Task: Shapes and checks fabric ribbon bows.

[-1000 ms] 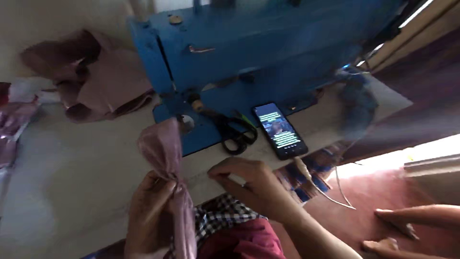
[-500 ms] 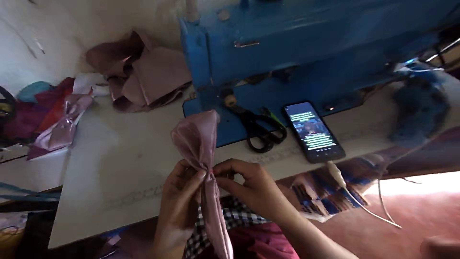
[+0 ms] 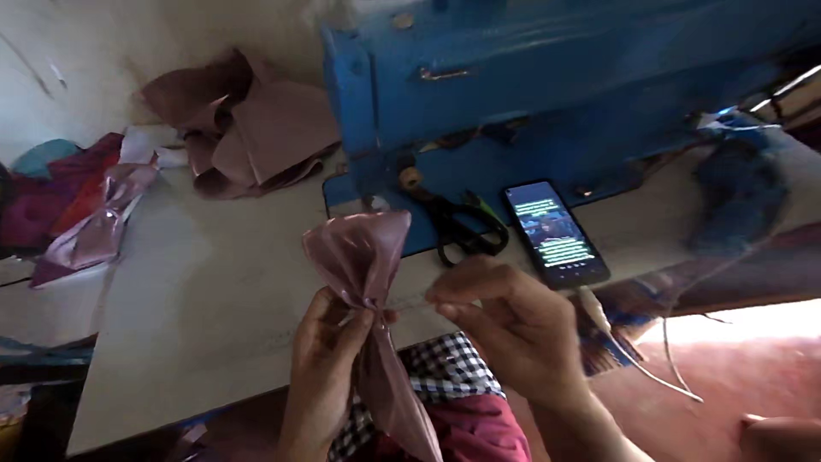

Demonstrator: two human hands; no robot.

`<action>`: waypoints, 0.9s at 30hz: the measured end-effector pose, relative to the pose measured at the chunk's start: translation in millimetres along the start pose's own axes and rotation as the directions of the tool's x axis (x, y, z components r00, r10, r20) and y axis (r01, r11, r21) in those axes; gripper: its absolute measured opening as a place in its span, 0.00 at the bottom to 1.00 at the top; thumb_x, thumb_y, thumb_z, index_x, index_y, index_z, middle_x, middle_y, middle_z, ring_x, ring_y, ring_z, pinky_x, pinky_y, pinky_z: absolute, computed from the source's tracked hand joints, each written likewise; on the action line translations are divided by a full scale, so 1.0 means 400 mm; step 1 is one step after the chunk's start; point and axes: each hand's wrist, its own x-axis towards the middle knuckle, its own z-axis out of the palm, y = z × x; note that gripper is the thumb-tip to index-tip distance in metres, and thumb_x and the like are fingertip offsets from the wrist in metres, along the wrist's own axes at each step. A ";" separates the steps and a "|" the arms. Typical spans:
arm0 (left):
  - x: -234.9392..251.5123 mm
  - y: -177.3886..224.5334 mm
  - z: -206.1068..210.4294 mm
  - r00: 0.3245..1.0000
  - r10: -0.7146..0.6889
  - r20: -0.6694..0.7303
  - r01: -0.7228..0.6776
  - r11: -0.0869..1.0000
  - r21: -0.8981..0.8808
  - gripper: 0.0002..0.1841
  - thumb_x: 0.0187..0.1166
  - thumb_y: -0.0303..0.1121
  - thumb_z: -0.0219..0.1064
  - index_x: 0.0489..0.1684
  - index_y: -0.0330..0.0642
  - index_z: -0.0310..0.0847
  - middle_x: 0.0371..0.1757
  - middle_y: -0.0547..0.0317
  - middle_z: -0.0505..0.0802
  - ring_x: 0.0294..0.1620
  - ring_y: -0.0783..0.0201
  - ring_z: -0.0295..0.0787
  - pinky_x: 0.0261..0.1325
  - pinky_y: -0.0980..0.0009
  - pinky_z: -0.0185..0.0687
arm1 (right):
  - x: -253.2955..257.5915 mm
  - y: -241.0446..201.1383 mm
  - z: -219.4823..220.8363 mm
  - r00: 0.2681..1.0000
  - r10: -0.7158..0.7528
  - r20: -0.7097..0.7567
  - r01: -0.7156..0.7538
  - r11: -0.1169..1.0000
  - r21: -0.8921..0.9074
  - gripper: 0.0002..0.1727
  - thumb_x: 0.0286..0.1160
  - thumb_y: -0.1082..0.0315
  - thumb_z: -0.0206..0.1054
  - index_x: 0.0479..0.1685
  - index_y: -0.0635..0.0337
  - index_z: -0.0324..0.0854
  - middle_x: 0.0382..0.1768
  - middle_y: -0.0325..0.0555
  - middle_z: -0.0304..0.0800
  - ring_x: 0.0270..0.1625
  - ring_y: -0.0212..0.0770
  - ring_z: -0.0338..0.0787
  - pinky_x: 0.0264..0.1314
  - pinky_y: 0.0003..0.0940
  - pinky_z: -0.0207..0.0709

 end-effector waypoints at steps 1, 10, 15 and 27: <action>-0.002 -0.003 0.008 1.000 -0.007 0.018 0.006 1.000 0.024 0.13 0.83 0.26 0.64 0.62 0.41 0.76 0.51 0.62 0.94 0.45 0.65 0.96 0.49 0.68 0.95 | 0.006 -0.001 0.014 1.000 -0.021 -0.014 0.022 0.999 0.044 0.06 0.86 0.67 0.64 0.49 0.57 0.84 0.50 0.37 0.94 0.58 0.27 0.91 0.64 0.24 0.85; -0.027 0.014 -0.003 0.979 -0.141 0.150 0.132 0.989 0.067 0.12 0.73 0.32 0.76 0.49 0.64 0.92 0.45 0.75 0.98 0.44 0.80 0.94 0.51 0.80 0.90 | 0.029 -0.032 0.097 0.995 0.096 -0.015 -0.066 0.780 0.622 0.04 0.89 0.73 0.57 0.51 0.63 0.73 0.34 0.39 0.89 0.39 0.22 0.89 0.46 0.19 0.83; -0.030 0.015 0.004 0.978 -0.199 0.061 0.201 0.979 -0.027 0.11 0.70 0.29 0.77 0.43 0.60 0.94 0.41 0.71 0.99 0.40 0.80 0.95 0.47 0.81 0.91 | 0.022 -0.035 0.098 0.999 0.052 -0.003 -0.042 0.837 0.546 0.04 0.87 0.74 0.59 0.47 0.68 0.74 0.33 0.38 0.82 0.36 0.17 0.80 0.41 0.13 0.75; -0.036 0.009 0.012 0.994 0.012 0.104 -0.037 0.969 0.245 0.17 0.68 0.25 0.78 0.48 0.63 0.92 0.46 0.80 0.98 0.46 0.82 0.94 0.53 0.80 0.91 | 0.010 -0.010 0.041 0.990 -0.057 0.131 0.022 0.966 0.258 0.08 0.85 0.76 0.60 0.44 0.76 0.80 0.36 0.54 0.89 0.40 0.28 0.88 0.48 0.19 0.81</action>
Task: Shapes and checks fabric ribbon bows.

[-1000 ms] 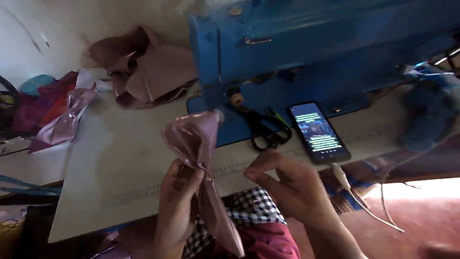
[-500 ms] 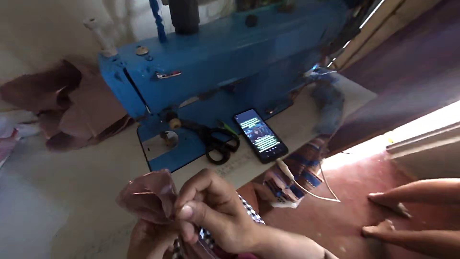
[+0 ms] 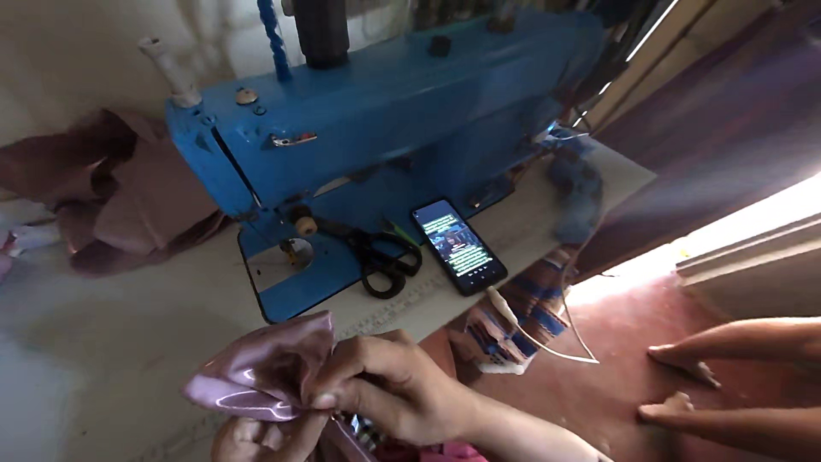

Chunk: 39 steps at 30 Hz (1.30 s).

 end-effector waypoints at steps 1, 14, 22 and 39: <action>0.002 0.003 -0.007 1.000 -0.008 0.030 0.008 1.000 -0.007 0.17 0.69 0.24 0.78 0.50 0.62 0.91 0.47 0.78 0.98 0.47 0.80 0.94 0.55 0.78 0.91 | 0.003 0.001 -0.003 1.000 0.016 -0.006 -0.016 1.000 0.020 0.09 0.85 0.75 0.60 0.45 0.76 0.79 0.37 0.53 0.88 0.40 0.26 0.87 0.48 0.18 0.81; 0.007 0.017 -0.064 0.996 -0.025 0.081 0.016 0.993 0.118 0.17 0.72 0.26 0.76 0.53 0.63 0.91 0.50 0.78 0.98 0.52 0.78 0.94 0.59 0.76 0.91 | -0.007 -0.006 -0.024 0.992 0.100 0.081 -0.078 0.968 -0.239 0.09 0.85 0.74 0.60 0.45 0.73 0.82 0.38 0.54 0.88 0.40 0.32 0.86 0.48 0.21 0.80; 0.020 0.001 -0.057 1.000 0.015 0.012 -0.017 0.983 0.185 0.18 0.66 0.22 0.78 0.47 0.63 0.90 0.44 0.84 0.97 0.43 0.84 0.93 0.50 0.82 0.90 | 0.006 0.000 -0.005 0.994 -0.037 0.104 0.046 0.996 -0.082 0.10 0.85 0.75 0.60 0.45 0.76 0.84 0.39 0.56 0.91 0.44 0.34 0.90 0.54 0.23 0.82; 0.061 -0.034 -0.064 0.992 0.011 -0.124 0.050 0.878 0.475 0.34 0.65 0.22 0.75 0.72 0.27 0.62 0.41 0.74 0.95 0.38 0.83 0.92 0.44 0.81 0.91 | 0.004 0.065 -0.030 0.934 0.354 -0.055 -0.358 0.925 -0.123 0.13 0.88 0.74 0.55 0.62 0.74 0.76 0.43 0.52 0.89 0.43 0.34 0.91 0.51 0.30 0.86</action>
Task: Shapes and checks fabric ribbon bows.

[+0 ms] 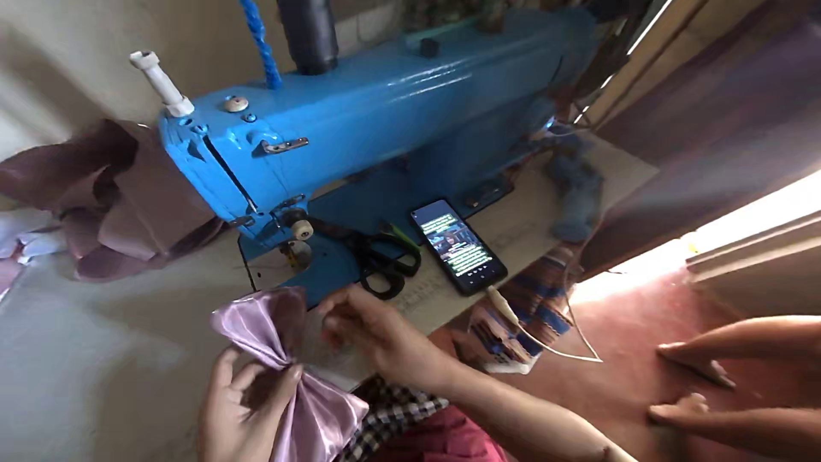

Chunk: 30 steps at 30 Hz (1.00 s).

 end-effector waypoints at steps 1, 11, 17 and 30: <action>0.002 -0.005 0.001 1.000 -0.002 -0.012 0.003 0.999 0.037 0.37 0.64 0.24 0.77 0.74 0.26 0.60 0.40 0.72 0.95 0.38 0.83 0.92 0.43 0.82 0.90 | -0.003 0.010 -0.009 0.999 0.019 -0.037 -0.021 0.997 -0.068 0.14 0.88 0.73 0.56 0.63 0.73 0.77 0.47 0.52 0.91 0.48 0.34 0.92 0.56 0.30 0.87; 0.050 0.001 -0.115 0.953 0.248 -0.172 -0.166 0.906 0.390 0.19 0.74 0.34 0.76 0.59 0.35 0.84 0.61 0.47 0.87 0.53 0.67 0.90 0.49 0.72 0.89 | 0.125 0.001 -0.288 0.951 0.296 -0.087 -0.204 0.391 -0.898 0.12 0.86 0.69 0.64 0.54 0.70 0.87 0.48 0.71 0.90 0.53 0.74 0.89 0.55 0.74 0.77; 0.075 0.080 -0.019 0.896 0.323 0.305 -0.440 0.734 0.517 0.07 0.77 0.32 0.72 0.38 0.40 0.94 0.54 0.53 0.92 0.50 0.64 0.92 0.53 0.68 0.89 | 0.219 0.011 -0.315 0.851 0.495 0.173 -0.032 0.379 -0.925 0.14 0.88 0.70 0.60 0.45 0.71 0.90 0.43 0.66 0.92 0.52 0.68 0.90 0.57 0.68 0.78; 0.102 0.054 -0.029 0.902 -0.116 0.417 -0.219 0.707 0.672 0.09 0.81 0.30 0.67 0.40 0.36 0.92 0.58 0.47 0.90 0.56 0.52 0.89 0.59 0.53 0.85 | 0.286 0.081 -0.326 0.910 0.411 0.051 -0.119 0.378 -0.918 0.14 0.84 0.72 0.63 0.59 0.75 0.80 0.51 0.73 0.86 0.56 0.74 0.87 0.59 0.71 0.75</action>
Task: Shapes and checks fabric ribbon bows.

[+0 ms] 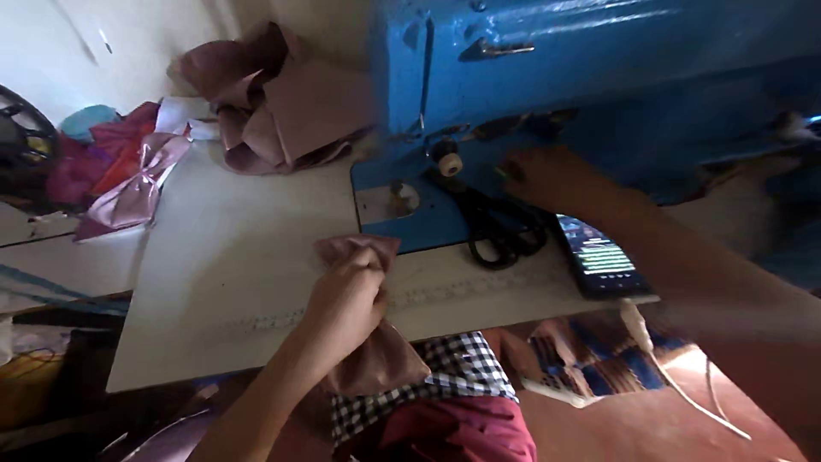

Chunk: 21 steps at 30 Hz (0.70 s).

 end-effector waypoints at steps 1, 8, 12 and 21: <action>0.004 -0.013 -0.003 1.000 -0.001 -0.004 0.000 0.997 -0.078 0.08 0.80 0.31 0.68 0.38 0.36 0.92 0.55 0.49 0.90 0.54 0.55 0.89 0.57 0.55 0.85 | -0.002 -0.004 0.001 0.999 0.009 -0.032 -0.008 1.000 0.006 0.15 0.85 0.72 0.62 0.60 0.75 0.80 0.51 0.74 0.87 0.56 0.75 0.87 0.59 0.73 0.75; 0.025 -0.105 -0.018 1.000 0.027 -0.007 -0.026 0.813 -0.582 0.04 0.75 0.27 0.73 0.30 0.39 0.89 0.42 0.61 0.91 0.44 0.74 0.87 0.49 0.76 0.85 | -0.208 -0.134 -0.020 0.962 -0.024 -0.273 0.087 0.972 0.220 0.15 0.89 0.68 0.55 0.64 0.69 0.73 0.41 0.64 0.86 0.37 0.61 0.88 0.37 0.63 0.81; 0.021 -0.099 -0.024 0.999 0.003 0.045 0.028 0.746 -0.665 0.02 0.77 0.26 0.71 0.35 0.39 0.88 0.42 0.61 0.91 0.43 0.73 0.88 0.48 0.75 0.86 | -0.317 -0.228 0.089 0.936 -0.177 -0.305 0.298 0.859 0.416 0.15 0.88 0.65 0.54 0.61 0.64 0.77 0.32 0.45 0.87 0.29 0.33 0.86 0.32 0.32 0.84; 0.012 -0.092 -0.033 0.998 -0.018 0.062 0.057 0.693 -0.719 0.03 0.79 0.24 0.69 0.36 0.39 0.87 0.42 0.61 0.90 0.44 0.73 0.87 0.51 0.75 0.86 | -0.250 -0.344 0.134 0.955 -0.189 0.231 0.042 0.852 0.522 0.25 0.88 0.46 0.57 0.51 0.62 0.83 0.31 0.49 0.84 0.34 0.45 0.84 0.38 0.46 0.76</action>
